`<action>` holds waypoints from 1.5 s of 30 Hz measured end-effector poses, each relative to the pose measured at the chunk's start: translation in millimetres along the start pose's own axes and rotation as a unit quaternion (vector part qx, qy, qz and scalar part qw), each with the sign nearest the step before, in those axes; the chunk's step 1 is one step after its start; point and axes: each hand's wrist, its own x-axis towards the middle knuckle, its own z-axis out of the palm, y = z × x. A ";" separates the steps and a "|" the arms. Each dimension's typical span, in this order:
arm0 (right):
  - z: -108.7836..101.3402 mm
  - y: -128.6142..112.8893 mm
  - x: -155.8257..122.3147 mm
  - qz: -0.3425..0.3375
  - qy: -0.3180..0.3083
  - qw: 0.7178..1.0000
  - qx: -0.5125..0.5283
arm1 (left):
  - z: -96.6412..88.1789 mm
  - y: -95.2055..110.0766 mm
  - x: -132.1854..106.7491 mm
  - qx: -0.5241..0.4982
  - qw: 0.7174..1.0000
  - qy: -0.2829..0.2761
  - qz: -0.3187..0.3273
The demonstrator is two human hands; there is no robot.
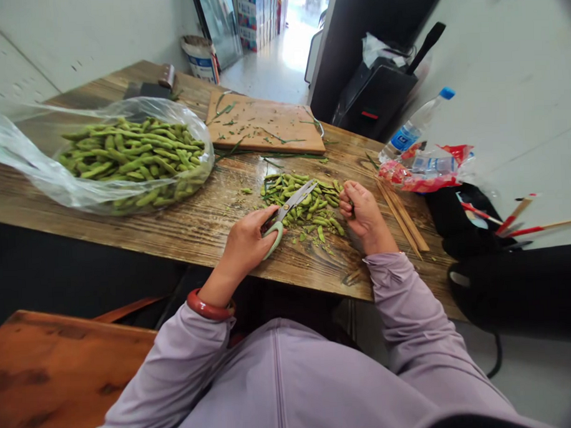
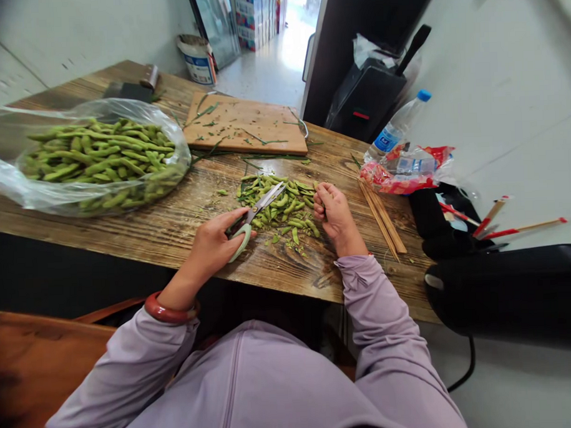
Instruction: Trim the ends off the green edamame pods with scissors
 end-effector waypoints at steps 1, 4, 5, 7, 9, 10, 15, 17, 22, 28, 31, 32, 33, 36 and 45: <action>-0.8 0.4 0.3 -0.005 -0.005 1.000 -0.009 | -0.2 0.1 0.0 -0.001 1.000 0.000 0.001; -2.4 3.1 1.4 -0.020 -0.034 0.997 -0.067 | -0.5 -0.1 0.0 -0.003 1.000 -0.001 0.000; -2.6 4.9 1.8 -0.035 -0.043 0.993 -0.109 | -0.5 -0.1 0.0 -0.002 1.000 -0.001 -0.002; -2.1 9.8 2.4 -0.095 -0.058 0.969 -0.222 | -0.7 0.1 0.1 -0.001 1.000 -0.003 -0.005; -0.8 15.5 2.0 -0.181 -0.076 0.919 -0.343 | -1.2 0.8 0.1 -0.002 1.000 -0.006 -0.005; -0.1 18.1 1.3 -0.216 -0.088 0.888 -0.396 | -1.4 1.3 0.1 -0.003 1.000 -0.007 -0.005; 2.3 25.4 -4.0 -0.248 -0.115 0.757 -0.593 | -1.5 2.4 0.2 -0.001 1.000 -0.010 -0.007; 2.5 25.6 -4.5 -0.250 -0.102 0.737 -0.620 | -1.1 2.1 0.2 0.001 1.000 -0.009 -0.007; 1.4 23.8 0.8 -0.296 -0.062 0.795 -0.526 | -1.4 1.7 -0.2 -0.001 1.000 -0.009 -0.001; 1.5 20.8 2.7 -0.188 -0.019 0.914 -0.360 | -2.1 1.6 -0.7 -0.002 1.000 -0.010 0.005; 4.5 18.4 -0.3 -0.123 -0.043 0.951 -0.280 | -2.0 1.3 -0.7 -0.004 1.000 -0.009 0.008; 5.7 17.3 -1.3 -0.114 -0.045 0.955 -0.269 | -2.0 1.3 -0.7 -0.004 1.000 -0.009 0.009; 6.8 15.9 -2.2 -0.114 -0.043 0.957 -0.264 | -2.2 1.5 -0.7 -0.004 1.000 -0.010 0.009; 9.8 11.6 -4.3 -0.160 -0.028 0.948 -0.273 | -2.8 2.6 -1.0 0.000 1.000 -0.013 0.005; 11.5 12.2 -8.3 -0.078 -0.026 0.968 -0.238 | -2.9 3.2 -1.1 -0.003 1.000 -0.017 0.006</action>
